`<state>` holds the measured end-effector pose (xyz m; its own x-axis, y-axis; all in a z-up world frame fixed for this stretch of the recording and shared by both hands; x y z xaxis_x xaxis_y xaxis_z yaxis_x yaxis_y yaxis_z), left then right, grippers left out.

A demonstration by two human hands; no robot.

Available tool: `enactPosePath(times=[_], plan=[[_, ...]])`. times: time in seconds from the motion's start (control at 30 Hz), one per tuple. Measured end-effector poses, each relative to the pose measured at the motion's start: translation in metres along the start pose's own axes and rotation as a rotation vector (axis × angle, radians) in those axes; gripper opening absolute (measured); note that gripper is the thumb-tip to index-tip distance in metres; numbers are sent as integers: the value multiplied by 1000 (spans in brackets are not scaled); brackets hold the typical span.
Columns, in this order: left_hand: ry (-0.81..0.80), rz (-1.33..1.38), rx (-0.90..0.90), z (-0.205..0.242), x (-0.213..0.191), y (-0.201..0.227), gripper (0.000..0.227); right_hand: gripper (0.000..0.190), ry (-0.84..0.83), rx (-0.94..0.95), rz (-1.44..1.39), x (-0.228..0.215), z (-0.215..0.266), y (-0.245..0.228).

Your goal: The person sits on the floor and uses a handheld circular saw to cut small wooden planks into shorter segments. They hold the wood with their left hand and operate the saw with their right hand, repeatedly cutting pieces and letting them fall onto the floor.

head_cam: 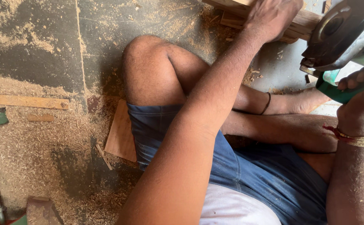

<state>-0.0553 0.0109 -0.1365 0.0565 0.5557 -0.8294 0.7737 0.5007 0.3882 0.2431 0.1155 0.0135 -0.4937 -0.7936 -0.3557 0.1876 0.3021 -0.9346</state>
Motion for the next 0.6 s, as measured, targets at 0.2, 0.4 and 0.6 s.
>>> enactPosePath(times=[0.2,0.4,0.6], plan=[[109,65,2,-2,0,1,12,18,28,107,-299,-8,-10,31],[139,105,-29,-2,-3,1,12,14,45,94,-340,-14,-12,52],[-96,61,-145,-8,-10,2,18,21,66,138,-476,-15,-6,46]])
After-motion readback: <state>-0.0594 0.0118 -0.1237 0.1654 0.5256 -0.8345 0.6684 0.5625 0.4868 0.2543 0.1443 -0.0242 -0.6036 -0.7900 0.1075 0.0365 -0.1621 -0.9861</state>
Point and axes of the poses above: each hand's wrist, its own z-axis away from the middle knuckle, its own x-axis out of the palm, y = z × x, the point moved 4 cm from there along -z, towards the middle knuckle, and after that the axes turned 1 degree about y, right-handed, at the moved point
